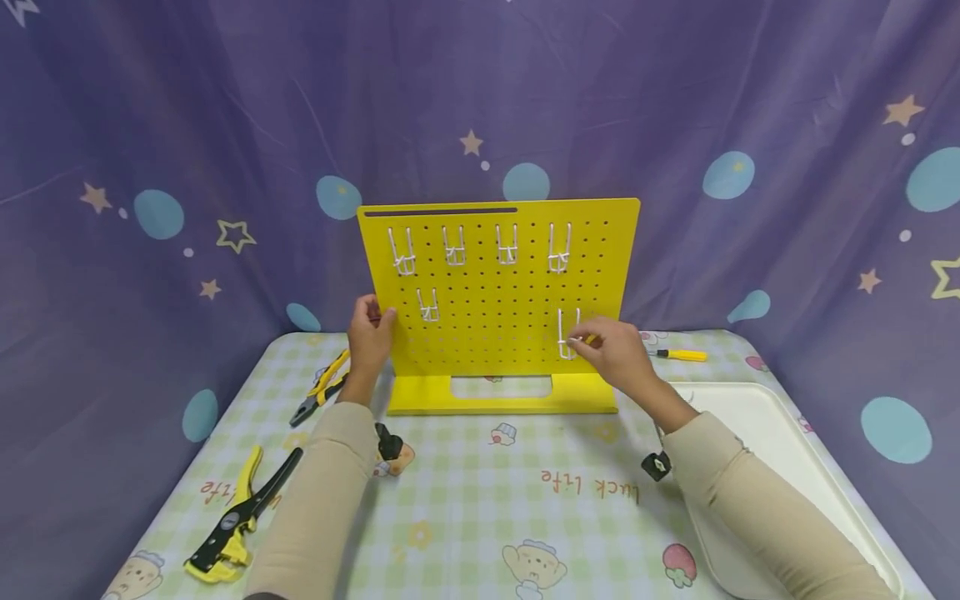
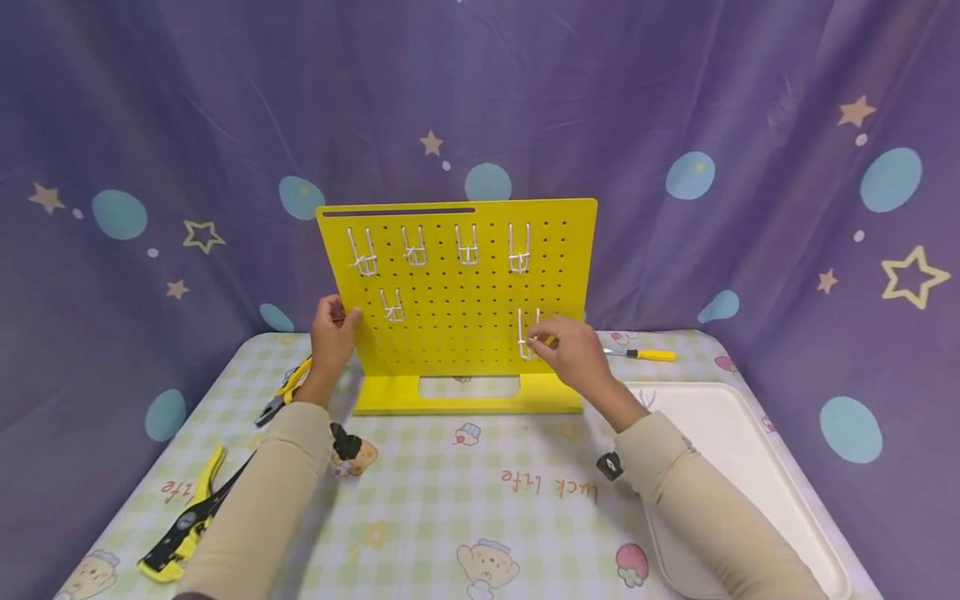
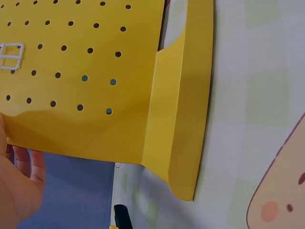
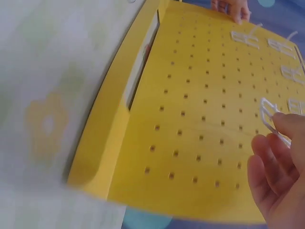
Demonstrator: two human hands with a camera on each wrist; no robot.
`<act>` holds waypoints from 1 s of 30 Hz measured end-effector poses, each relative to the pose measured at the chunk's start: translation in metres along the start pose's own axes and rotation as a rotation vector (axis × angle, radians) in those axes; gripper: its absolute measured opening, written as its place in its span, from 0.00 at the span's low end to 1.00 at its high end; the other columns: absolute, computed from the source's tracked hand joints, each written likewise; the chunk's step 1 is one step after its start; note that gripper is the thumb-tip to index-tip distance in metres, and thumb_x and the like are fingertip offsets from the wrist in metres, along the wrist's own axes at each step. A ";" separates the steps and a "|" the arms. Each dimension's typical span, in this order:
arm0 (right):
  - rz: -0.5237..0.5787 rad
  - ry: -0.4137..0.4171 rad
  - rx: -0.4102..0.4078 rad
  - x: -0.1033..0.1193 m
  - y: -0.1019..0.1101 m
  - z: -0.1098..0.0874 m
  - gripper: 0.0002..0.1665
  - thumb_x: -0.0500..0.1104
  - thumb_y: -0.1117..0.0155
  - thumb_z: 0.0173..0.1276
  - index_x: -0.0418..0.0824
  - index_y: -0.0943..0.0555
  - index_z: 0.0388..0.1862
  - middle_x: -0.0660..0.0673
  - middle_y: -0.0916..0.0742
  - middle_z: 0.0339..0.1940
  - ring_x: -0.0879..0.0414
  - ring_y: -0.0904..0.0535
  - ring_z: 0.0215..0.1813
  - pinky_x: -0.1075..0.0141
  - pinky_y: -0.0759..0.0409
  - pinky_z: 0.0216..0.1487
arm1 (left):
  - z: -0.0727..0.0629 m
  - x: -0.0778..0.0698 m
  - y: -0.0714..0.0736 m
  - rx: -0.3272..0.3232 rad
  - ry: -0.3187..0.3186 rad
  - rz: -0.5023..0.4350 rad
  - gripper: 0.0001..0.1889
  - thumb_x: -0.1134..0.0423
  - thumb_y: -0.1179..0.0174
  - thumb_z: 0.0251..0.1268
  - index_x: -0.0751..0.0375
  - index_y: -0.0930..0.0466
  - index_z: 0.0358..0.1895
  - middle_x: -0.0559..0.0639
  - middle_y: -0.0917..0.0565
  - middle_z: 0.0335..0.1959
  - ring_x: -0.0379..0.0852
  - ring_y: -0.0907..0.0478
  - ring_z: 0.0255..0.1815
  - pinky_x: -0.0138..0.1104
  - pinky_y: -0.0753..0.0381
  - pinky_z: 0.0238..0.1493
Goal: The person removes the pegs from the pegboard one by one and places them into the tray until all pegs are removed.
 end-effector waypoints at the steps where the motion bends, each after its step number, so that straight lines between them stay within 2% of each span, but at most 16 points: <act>1: -0.007 -0.011 0.011 -0.005 0.003 -0.004 0.05 0.45 0.26 0.66 0.46 0.10 0.39 0.45 0.09 0.39 0.51 0.13 0.32 0.56 0.14 0.34 | 0.000 0.000 -0.001 0.002 0.001 0.005 0.17 0.59 0.44 0.76 0.60 0.32 0.61 0.60 0.23 0.51 0.58 0.22 0.54 0.48 0.22 0.59; 8: -0.078 -0.054 0.091 -0.039 0.029 -0.031 0.04 0.44 0.27 0.65 0.47 0.10 0.38 0.48 0.09 0.34 0.55 0.15 0.31 0.60 0.17 0.35 | 0.002 0.001 0.000 0.034 -0.003 0.021 0.17 0.58 0.45 0.76 0.59 0.32 0.61 0.60 0.23 0.51 0.57 0.21 0.53 0.47 0.21 0.57; 14: -0.133 -0.050 0.089 -0.064 0.063 -0.047 0.04 0.41 0.25 0.62 0.46 0.10 0.37 0.48 0.09 0.31 0.55 0.17 0.30 0.65 0.21 0.33 | 0.003 0.001 -0.001 0.036 -0.021 0.018 0.17 0.59 0.45 0.77 0.61 0.32 0.61 0.63 0.22 0.52 0.59 0.21 0.54 0.48 0.21 0.57; 17: -0.148 -0.074 0.099 -0.077 0.078 -0.056 0.05 0.40 0.25 0.62 0.45 0.10 0.37 0.48 0.09 0.31 0.57 0.17 0.30 0.67 0.22 0.31 | 0.004 0.001 -0.003 0.041 -0.021 0.021 0.17 0.59 0.45 0.77 0.61 0.32 0.62 0.63 0.22 0.52 0.59 0.21 0.55 0.47 0.21 0.58; 24: -0.082 -0.208 0.152 -0.108 0.102 -0.076 0.06 0.43 0.28 0.67 0.43 0.11 0.40 0.48 0.10 0.27 0.70 0.22 0.25 0.68 0.23 0.24 | 0.002 0.001 -0.003 0.052 0.002 0.018 0.17 0.59 0.44 0.77 0.60 0.32 0.61 0.62 0.23 0.51 0.58 0.22 0.54 0.48 0.22 0.57; 30: -0.033 -0.272 0.194 -0.132 0.109 -0.093 0.08 0.42 0.31 0.70 0.40 0.13 0.42 0.45 0.12 0.25 0.70 0.23 0.22 0.67 0.22 0.22 | 0.002 0.000 -0.001 0.052 0.006 0.025 0.17 0.58 0.45 0.77 0.60 0.33 0.62 0.62 0.23 0.53 0.59 0.22 0.55 0.49 0.22 0.59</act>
Point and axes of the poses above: each hand's wrist, its own z-axis towards the middle knuckle, its own y-axis out of the back of the hand, x = y × z, the point moved 6 cm from there along z, towards the middle knuckle
